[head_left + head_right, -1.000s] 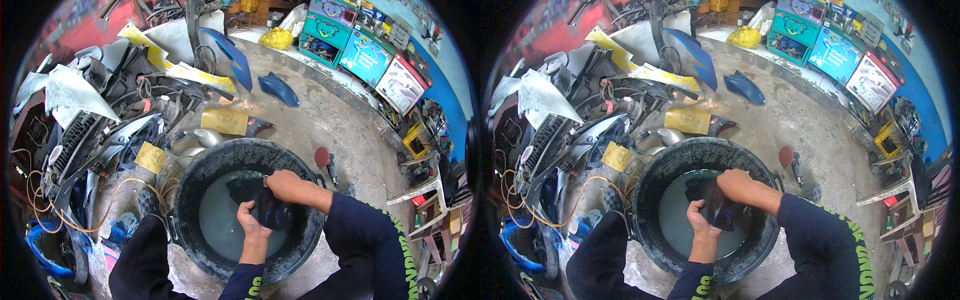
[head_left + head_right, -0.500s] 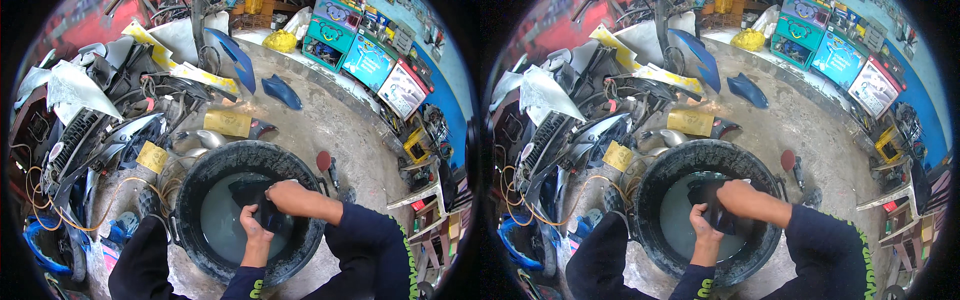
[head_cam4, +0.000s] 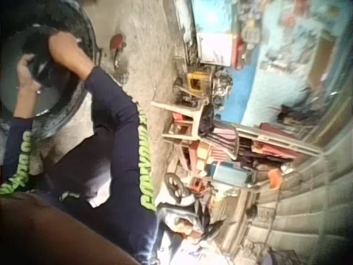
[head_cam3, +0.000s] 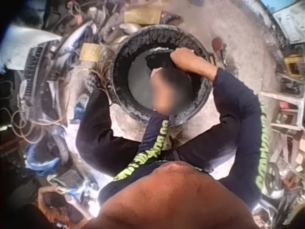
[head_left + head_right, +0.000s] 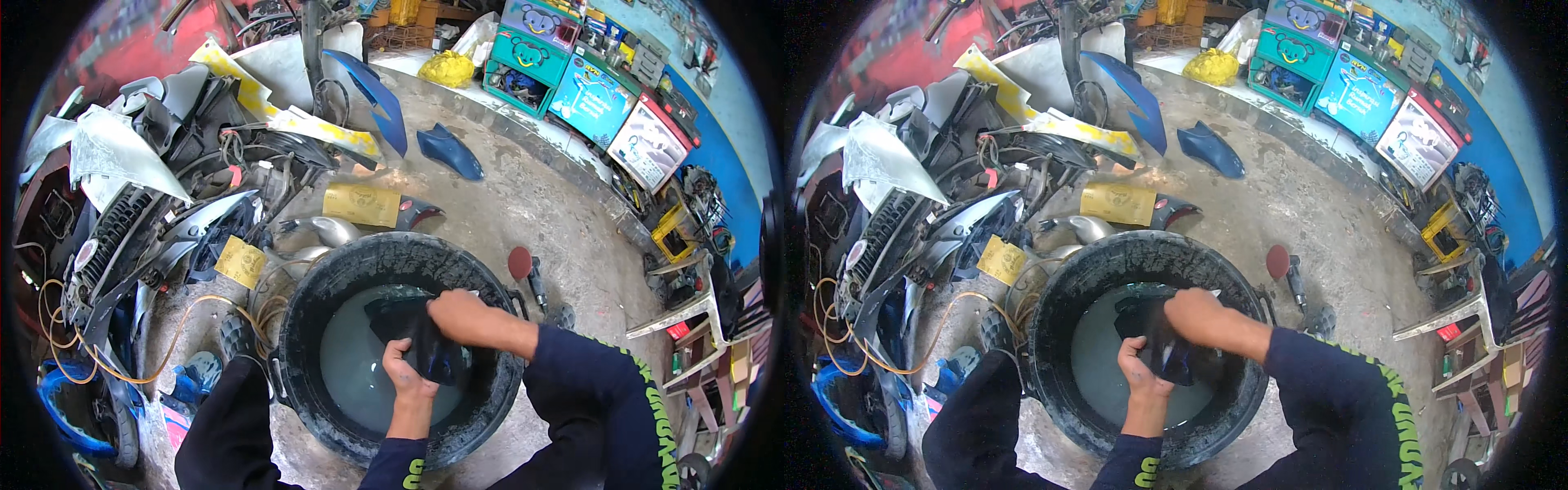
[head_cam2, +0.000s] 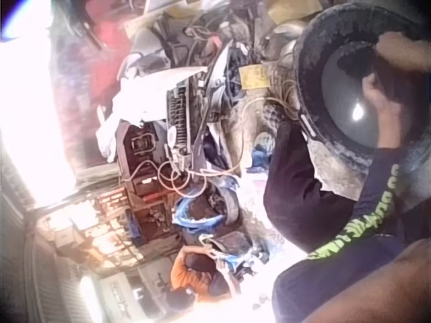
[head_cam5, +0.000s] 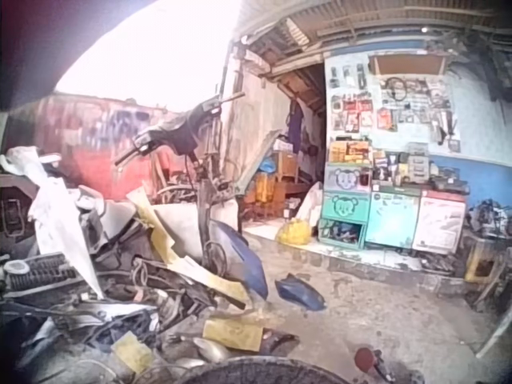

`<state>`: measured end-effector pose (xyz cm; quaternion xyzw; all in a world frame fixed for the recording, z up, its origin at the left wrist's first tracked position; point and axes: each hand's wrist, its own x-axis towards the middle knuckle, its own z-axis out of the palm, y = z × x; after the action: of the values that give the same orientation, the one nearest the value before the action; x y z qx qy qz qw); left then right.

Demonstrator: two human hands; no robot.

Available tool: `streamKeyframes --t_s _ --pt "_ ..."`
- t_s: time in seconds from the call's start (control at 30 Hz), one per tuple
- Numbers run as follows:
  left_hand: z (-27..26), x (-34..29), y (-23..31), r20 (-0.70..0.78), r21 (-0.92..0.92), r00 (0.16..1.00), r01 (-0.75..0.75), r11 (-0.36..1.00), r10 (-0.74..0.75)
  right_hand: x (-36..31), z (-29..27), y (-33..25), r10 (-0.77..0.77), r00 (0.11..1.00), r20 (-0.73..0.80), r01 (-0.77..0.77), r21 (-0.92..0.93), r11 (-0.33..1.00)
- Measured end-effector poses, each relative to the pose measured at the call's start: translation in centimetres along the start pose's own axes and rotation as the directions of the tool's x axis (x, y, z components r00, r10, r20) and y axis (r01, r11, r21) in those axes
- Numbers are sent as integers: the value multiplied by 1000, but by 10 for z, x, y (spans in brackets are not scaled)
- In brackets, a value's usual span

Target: The person sands motorcycle plastic parts by hand inside a bucket of water using a sanding block, then dips a different blue part into the water and continues sanding its surface.

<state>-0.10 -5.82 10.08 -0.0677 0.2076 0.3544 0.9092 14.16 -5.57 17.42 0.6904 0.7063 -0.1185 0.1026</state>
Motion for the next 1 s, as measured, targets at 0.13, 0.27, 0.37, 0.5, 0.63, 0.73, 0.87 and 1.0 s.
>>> streamKeyframes --t_s 0.13,0.27,0.37,0.5,0.63,0.73,0.87,1.0 --pt "2 2 -7 -102 63 993 -51 997 57 -4 25 8 -150 960 -235 166 52 985" --pt "2 1 -3 35 27 999 24 999 -25 5 9 12 22 995 96 -24 21 1000" --pt "-5 1 -3 -101 77 994 -30 997 38 -17 15 -19 -167 968 -186 166 -22 986" --pt "2 4 -2 18 3 1000 23 1000 -23 6 15 19 69 997 -22 -66 123 990" --pt "6 -3 -3 -20 47 999 -27 999 28 -16 18 2 -84 986 -145 107 165 980" --pt "2 2 -3 2 37 1000 -2 999 2 -7 8 12 35 991 -130 -5 226 974" --pt "5 0 -2 -23 71 999 -30 997 32 -10 -5 9 37 999 -33 -28 244 969" --pt "0 4 -1 23 21 999 23 1000 -24 -12 -1 11 -7 997 -75 24 232 972"
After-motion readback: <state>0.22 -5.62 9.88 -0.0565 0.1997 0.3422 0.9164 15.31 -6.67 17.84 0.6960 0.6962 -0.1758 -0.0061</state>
